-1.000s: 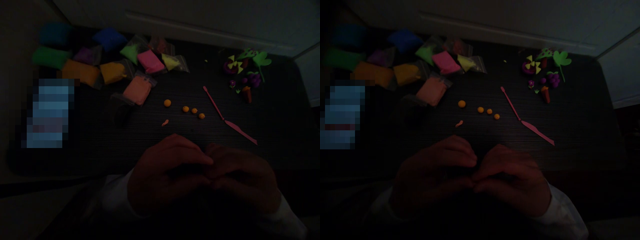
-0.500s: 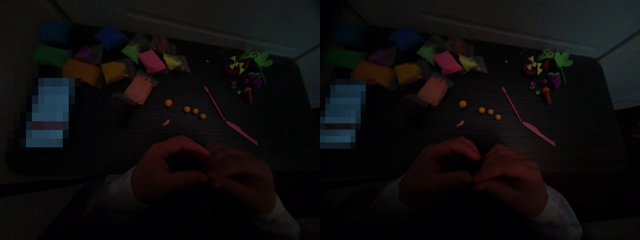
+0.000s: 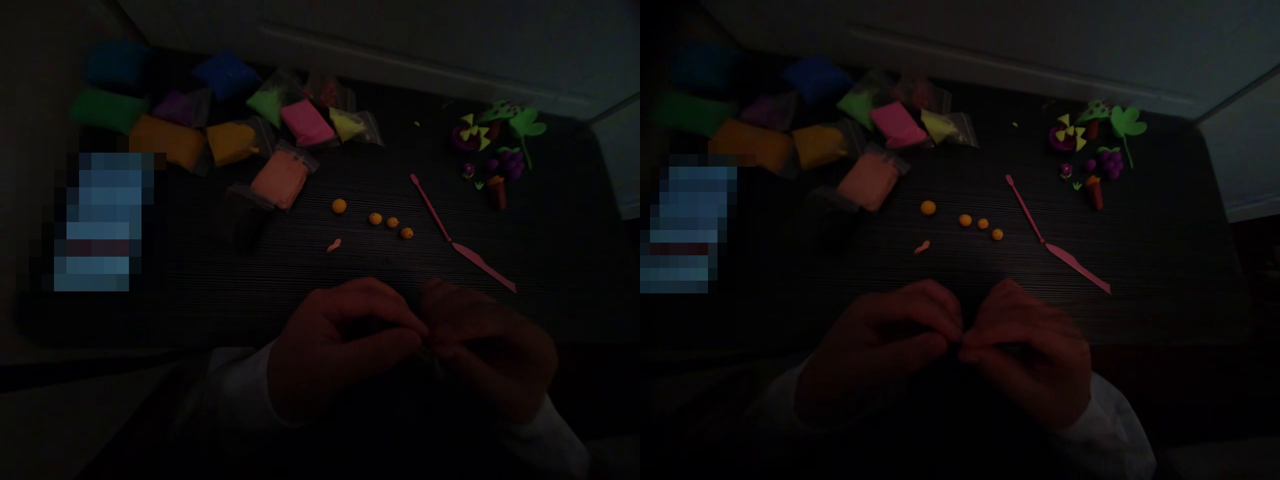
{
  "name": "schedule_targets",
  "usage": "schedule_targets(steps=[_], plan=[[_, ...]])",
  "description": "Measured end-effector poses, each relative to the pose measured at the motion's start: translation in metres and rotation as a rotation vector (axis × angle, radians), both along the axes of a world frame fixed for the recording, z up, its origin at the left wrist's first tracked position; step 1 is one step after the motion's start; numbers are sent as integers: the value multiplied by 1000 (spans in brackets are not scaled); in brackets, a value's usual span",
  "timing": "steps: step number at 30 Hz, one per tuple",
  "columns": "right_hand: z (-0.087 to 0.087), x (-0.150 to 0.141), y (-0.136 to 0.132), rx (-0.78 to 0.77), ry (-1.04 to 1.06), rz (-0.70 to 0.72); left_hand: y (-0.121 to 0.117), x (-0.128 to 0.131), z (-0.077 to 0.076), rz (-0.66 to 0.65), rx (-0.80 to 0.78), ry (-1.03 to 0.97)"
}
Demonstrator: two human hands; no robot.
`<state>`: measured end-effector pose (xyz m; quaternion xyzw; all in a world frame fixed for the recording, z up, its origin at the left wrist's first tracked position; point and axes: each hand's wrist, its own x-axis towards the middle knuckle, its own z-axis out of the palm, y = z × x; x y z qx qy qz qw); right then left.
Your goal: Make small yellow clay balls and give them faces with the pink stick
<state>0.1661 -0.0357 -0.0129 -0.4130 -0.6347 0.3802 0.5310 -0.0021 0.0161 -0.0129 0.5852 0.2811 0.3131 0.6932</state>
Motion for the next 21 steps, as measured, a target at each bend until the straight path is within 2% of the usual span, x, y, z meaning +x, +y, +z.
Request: schedule_targets(steps=[9, 15, 21], plan=[[-3, -3, -2, -20, -3, -90, -1, 1, 1, 27, 37, 1], [-2, 2, 2, 51, -83, -28, -1, 1, 0, 19, 26, 1], [-7, 2, 2, 47, -35, -1, -1, 2, -1, 24, -38, 25]])
